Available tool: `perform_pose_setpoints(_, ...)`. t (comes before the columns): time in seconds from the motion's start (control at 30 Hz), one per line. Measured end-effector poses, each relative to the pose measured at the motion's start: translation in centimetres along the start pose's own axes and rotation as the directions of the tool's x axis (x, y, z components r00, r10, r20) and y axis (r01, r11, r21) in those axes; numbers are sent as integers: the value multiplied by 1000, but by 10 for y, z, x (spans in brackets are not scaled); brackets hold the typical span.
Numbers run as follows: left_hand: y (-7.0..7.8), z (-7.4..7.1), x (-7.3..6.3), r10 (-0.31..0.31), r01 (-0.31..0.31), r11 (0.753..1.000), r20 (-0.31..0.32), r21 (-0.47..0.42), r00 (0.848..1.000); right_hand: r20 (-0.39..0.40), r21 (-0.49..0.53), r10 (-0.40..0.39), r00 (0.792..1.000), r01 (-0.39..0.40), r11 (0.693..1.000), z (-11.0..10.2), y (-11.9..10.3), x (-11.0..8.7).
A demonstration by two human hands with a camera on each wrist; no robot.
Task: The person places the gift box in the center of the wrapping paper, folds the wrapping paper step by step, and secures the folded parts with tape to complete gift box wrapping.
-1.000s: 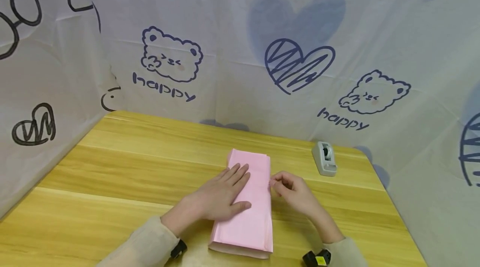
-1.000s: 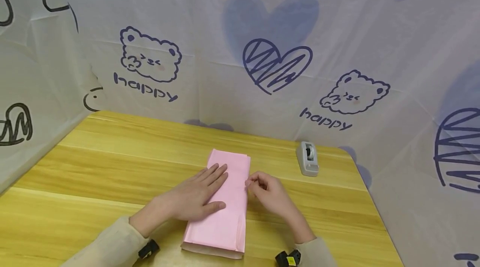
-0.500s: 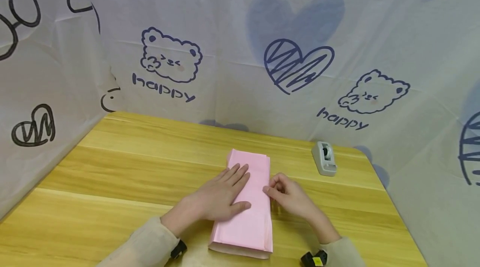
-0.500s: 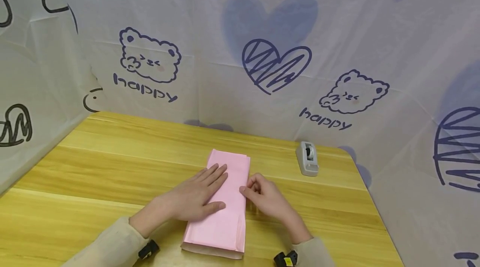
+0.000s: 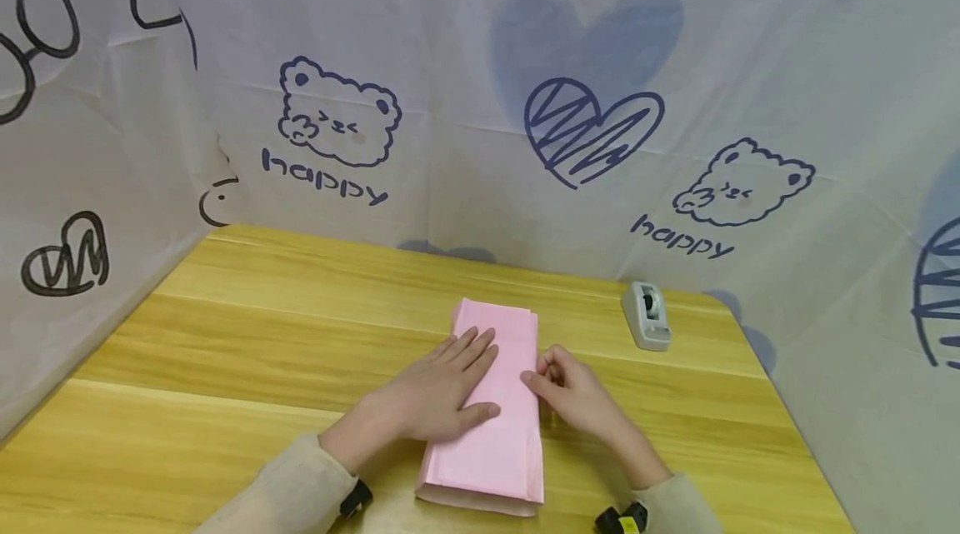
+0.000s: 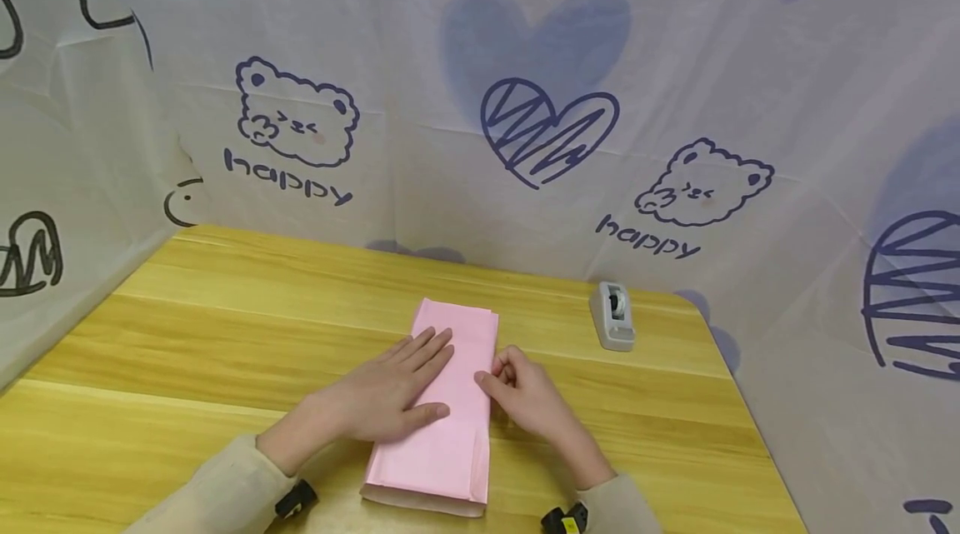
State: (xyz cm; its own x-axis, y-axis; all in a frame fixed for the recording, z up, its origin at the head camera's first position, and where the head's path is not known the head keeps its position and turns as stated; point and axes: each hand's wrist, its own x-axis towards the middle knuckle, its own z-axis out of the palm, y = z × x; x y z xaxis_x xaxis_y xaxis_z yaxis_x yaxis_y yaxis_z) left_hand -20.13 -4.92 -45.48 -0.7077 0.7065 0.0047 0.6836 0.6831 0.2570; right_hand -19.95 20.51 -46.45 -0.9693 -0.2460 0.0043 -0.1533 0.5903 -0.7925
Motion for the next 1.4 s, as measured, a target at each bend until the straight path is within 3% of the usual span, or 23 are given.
perform_pose_setpoints(0.13, 0, -1, -1, 0, 0, 1000, 0, -8, 1000, -37, -95, -34, 999, 30, 995, -4, -5, -3)
perform_pose_setpoints(0.27, 0, -2, -1, -2, 2, 1000, -10, -18, 1000, -37, -226, -168, 985, 156, 962, -13, -13, -9)
perform_pose_setpoints(0.37, -1, -2, -1, -6, 6, 1000, -15, -28, 1000, 86, -315, -260, 962, 274, 909, -18, -18, -15)
perform_pose_setpoints(0.47, -1, -2, -1, -12, 12, 999, -10, -41, 1000, 244, -351, -267, 932, 342, 872, -21, -18, -20)
perform_pose_setpoints(0.57, -1, -4, -1, -12, 12, 999, 0, -52, 1000, 332, -344, -238, 912, 353, 870, -21, -17, -22)
perform_pose_setpoints(0.77, -7, -14, -5, -15, 16, 998, 29, -56, 999, 363, -309, -231, 903, 350, 884, -22, -14, -21)
perform_pose_setpoints(0.93, -11, -22, -8, -29, 31, 997, 30, -76, 999, 329, -290, -191, 925, 291, 912, -20, -14, -15)
perform_pose_setpoints(1.07, -13, -20, -5, -22, 21, 999, -23, -38, 999, 288, -311, -132, 948, 223, 924, -18, -14, -10)
perform_pose_setpoints(1.23, -17, -15, 0, -42, 45, 998, -85, 35, 995, 251, -285, -141, 958, 212, 935, -16, -8, 8)
perform_pose_setpoints(1.4, -27, -12, 1, -76, 79, 996, -90, 32, 993, 223, -242, -157, 962, 210, 947, -12, -5, 21)
